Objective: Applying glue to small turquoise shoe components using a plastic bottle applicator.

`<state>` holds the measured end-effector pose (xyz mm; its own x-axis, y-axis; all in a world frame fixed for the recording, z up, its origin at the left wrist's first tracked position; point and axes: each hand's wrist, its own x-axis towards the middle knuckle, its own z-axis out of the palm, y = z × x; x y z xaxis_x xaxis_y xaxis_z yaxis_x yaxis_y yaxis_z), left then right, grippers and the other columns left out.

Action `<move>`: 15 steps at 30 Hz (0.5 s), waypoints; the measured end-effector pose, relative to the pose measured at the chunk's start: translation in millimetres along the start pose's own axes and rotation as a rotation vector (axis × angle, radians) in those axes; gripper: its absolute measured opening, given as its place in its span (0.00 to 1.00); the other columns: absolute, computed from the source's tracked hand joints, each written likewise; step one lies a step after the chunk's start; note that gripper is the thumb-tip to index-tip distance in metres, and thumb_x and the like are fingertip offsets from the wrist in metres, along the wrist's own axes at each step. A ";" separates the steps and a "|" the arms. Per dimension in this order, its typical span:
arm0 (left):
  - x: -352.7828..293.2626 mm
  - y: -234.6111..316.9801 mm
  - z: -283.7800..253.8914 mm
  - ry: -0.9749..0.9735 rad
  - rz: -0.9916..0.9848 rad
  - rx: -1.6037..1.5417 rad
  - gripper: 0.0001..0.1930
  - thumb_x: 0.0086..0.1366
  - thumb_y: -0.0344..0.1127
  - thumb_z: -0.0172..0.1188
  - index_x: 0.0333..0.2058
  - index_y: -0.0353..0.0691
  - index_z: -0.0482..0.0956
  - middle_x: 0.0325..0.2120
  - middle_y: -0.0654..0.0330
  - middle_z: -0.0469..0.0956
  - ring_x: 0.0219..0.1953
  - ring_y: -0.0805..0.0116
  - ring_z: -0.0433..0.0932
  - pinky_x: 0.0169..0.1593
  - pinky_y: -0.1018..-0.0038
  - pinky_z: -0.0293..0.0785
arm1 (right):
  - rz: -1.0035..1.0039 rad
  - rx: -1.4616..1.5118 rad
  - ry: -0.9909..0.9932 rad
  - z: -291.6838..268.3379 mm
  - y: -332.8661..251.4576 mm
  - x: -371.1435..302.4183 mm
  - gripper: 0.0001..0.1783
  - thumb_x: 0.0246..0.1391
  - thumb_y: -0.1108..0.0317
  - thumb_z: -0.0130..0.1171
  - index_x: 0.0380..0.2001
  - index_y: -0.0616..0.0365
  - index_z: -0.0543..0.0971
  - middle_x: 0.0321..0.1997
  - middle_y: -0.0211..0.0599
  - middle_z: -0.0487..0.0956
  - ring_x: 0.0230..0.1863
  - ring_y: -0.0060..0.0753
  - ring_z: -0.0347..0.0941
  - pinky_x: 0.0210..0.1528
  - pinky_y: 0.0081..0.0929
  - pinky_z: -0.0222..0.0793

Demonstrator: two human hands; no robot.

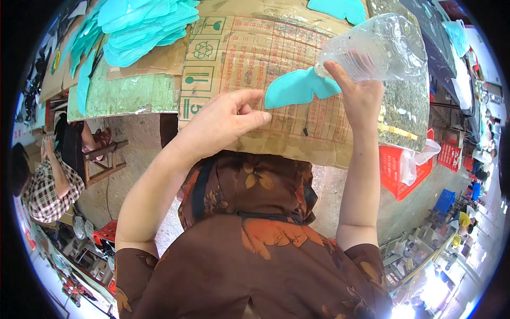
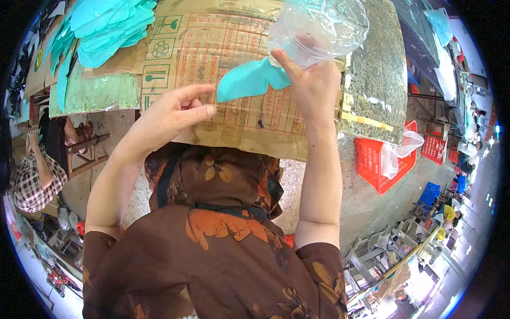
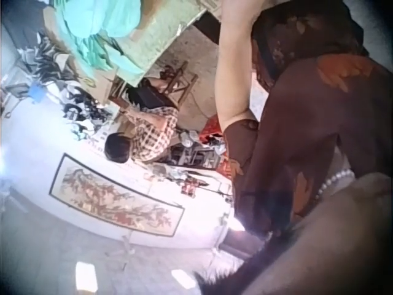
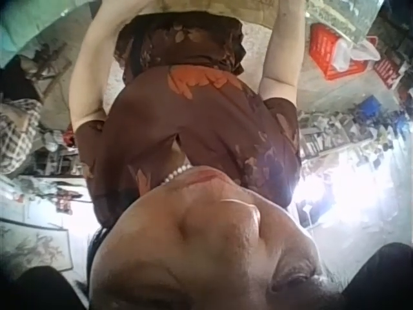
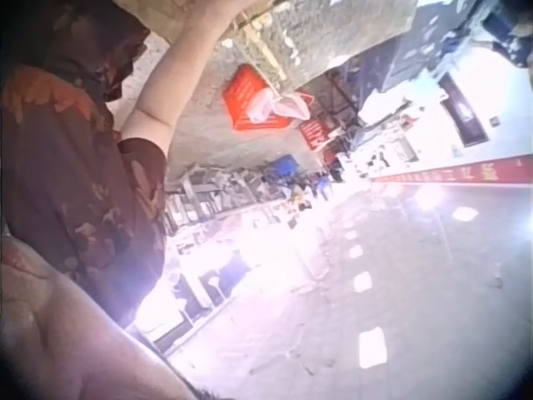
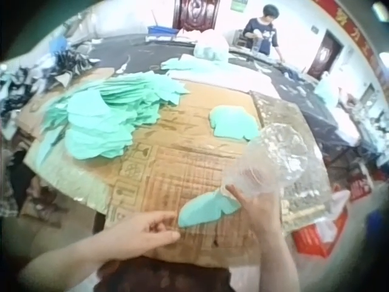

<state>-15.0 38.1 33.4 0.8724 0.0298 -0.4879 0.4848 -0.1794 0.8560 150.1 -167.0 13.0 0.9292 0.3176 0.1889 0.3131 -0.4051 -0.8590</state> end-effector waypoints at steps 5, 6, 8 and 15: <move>2.4 -5.2 4.6 -0.051 -0.079 -0.098 0.28 0.65 0.43 0.64 0.59 0.35 0.72 0.27 0.74 0.67 0.31 0.84 0.65 0.33 0.85 0.61 | -0.049 -0.062 -0.051 3.5 -4.2 -10.4 0.27 0.45 0.58 0.75 0.43 0.66 0.79 0.38 0.41 0.84 0.39 0.32 0.80 0.44 0.31 0.74; 1.9 -4.5 6.7 -0.026 -0.084 -0.137 0.28 0.65 0.42 0.64 0.59 0.35 0.71 0.27 0.74 0.67 0.31 0.85 0.65 0.32 0.85 0.61 | -0.095 -0.045 -0.030 10.8 -7.5 -9.8 0.26 0.45 0.57 0.75 0.42 0.64 0.80 0.37 0.41 0.84 0.39 0.31 0.81 0.43 0.31 0.75; -0.8 -3.9 9.5 -0.003 -0.094 -0.172 0.28 0.65 0.42 0.64 0.60 0.35 0.70 0.27 0.75 0.66 0.30 0.86 0.64 0.32 0.85 0.60 | -0.181 -0.158 -0.014 11.6 -12.7 -2.2 0.25 0.45 0.55 0.75 0.41 0.62 0.81 0.38 0.41 0.84 0.40 0.33 0.82 0.42 0.31 0.75; -8.1 -0.3 13.6 -0.019 -0.120 -0.256 0.32 0.65 0.41 0.65 0.64 0.36 0.65 0.29 0.73 0.69 0.29 0.85 0.65 0.30 0.85 0.60 | -0.154 0.174 0.004 14.9 -7.6 -2.8 0.24 0.46 0.55 0.73 0.42 0.60 0.81 0.40 0.40 0.84 0.39 0.38 0.82 0.43 0.32 0.75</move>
<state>-23.0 24.5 34.8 0.8079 0.0167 -0.5892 0.5863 0.0788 0.8062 142.2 -152.0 11.8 0.8741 0.3606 0.3255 0.4129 -0.1984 -0.8889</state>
